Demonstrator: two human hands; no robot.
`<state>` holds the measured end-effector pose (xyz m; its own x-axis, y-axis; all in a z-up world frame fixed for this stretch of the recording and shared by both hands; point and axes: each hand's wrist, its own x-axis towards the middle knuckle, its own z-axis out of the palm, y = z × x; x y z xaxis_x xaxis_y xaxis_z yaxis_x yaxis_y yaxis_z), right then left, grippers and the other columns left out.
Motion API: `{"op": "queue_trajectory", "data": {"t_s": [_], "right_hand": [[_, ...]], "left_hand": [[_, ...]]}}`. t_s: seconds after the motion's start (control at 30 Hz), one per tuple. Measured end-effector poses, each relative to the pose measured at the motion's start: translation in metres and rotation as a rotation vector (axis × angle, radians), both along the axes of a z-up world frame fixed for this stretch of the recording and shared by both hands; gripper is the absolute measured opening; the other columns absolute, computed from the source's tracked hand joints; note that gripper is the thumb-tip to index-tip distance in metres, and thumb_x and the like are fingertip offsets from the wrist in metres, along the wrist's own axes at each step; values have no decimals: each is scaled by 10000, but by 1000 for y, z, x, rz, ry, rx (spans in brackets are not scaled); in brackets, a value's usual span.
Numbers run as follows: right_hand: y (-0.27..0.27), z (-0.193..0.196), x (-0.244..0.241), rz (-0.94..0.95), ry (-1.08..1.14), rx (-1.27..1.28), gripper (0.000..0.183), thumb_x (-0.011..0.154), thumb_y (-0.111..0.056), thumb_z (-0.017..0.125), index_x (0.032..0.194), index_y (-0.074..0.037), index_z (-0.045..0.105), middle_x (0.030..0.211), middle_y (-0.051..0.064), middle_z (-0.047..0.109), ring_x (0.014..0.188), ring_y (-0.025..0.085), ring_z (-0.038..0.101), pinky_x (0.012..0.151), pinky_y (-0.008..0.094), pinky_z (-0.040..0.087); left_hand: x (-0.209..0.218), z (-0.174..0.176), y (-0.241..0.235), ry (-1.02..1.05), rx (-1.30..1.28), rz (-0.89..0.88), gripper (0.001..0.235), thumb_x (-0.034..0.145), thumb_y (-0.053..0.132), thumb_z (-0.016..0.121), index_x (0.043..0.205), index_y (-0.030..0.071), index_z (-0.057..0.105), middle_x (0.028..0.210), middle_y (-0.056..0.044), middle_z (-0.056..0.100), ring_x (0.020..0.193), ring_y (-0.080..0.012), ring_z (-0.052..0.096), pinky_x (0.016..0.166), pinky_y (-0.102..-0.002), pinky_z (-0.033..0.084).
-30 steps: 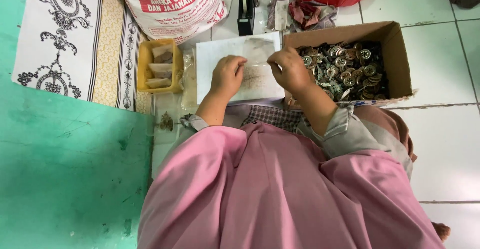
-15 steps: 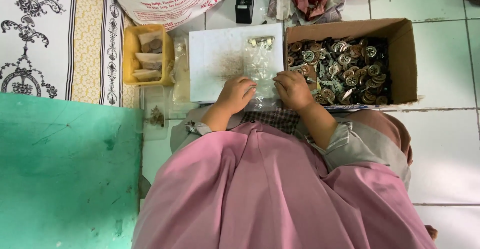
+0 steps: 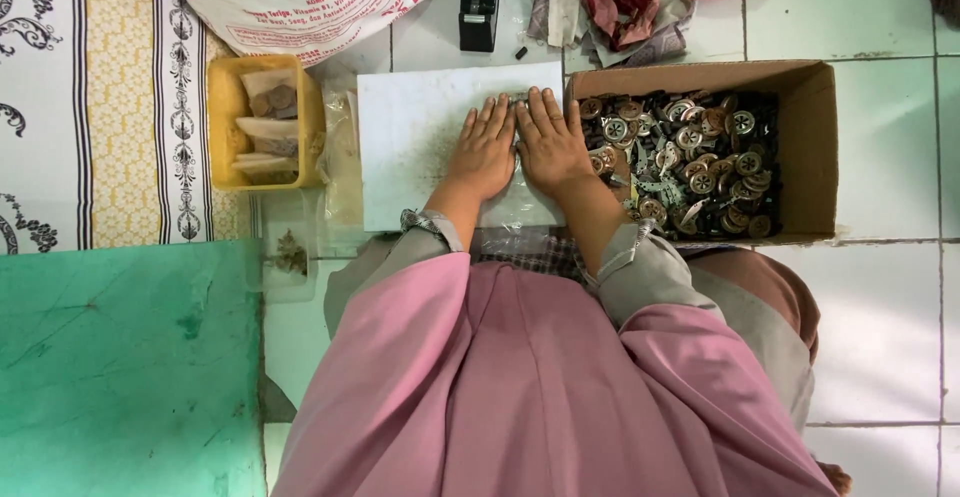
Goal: Sorting small metal components from a bulk box into individual plastic bags.
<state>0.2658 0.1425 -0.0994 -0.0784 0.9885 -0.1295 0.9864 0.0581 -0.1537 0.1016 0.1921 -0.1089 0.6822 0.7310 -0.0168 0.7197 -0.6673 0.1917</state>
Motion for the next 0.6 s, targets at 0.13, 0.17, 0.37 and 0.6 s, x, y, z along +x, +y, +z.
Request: {"op": "queue_trajectory", "data": {"t_s": [0.13,0.17,0.37,0.6], "right_hand": [[0,-4,3,11,7,-28,635,1109,-421,345,1682,-173,230,1770,87,60,1624,305,15,1283,613,-64],[-2,0,3,16,10,-19,640,1108,-431,343,1682,-169,237,1770,90,63,1624,312,6,1272,635,-84],[-1,-1,6,6,-26,-87,678,1087,-520,294,1686,-216,202,1773,43,-3,1614,318,-68,1237,684,-142],[0,-3,7,-1,-32,-109,699,1082,-572,273,1690,-243,172,1770,24,-33,1607,324,-101,1222,698,-161]], "left_hand": [[-2,1,-2,82,-61,3,692,1052,317,422,1666,71,220,1744,-144,58,1605,-341,93,1313,-511,39],[-3,3,-3,94,-60,6,706,1055,346,420,1672,82,203,1745,-144,66,1607,-335,83,1310,-511,29],[-5,5,-3,151,-98,15,769,1043,451,393,1691,134,126,1753,-111,10,1616,-306,23,1293,-563,-28],[-10,11,0,189,-105,5,807,1016,521,410,1686,164,139,1756,-92,12,1617,-284,10,1273,-608,-67]]}}
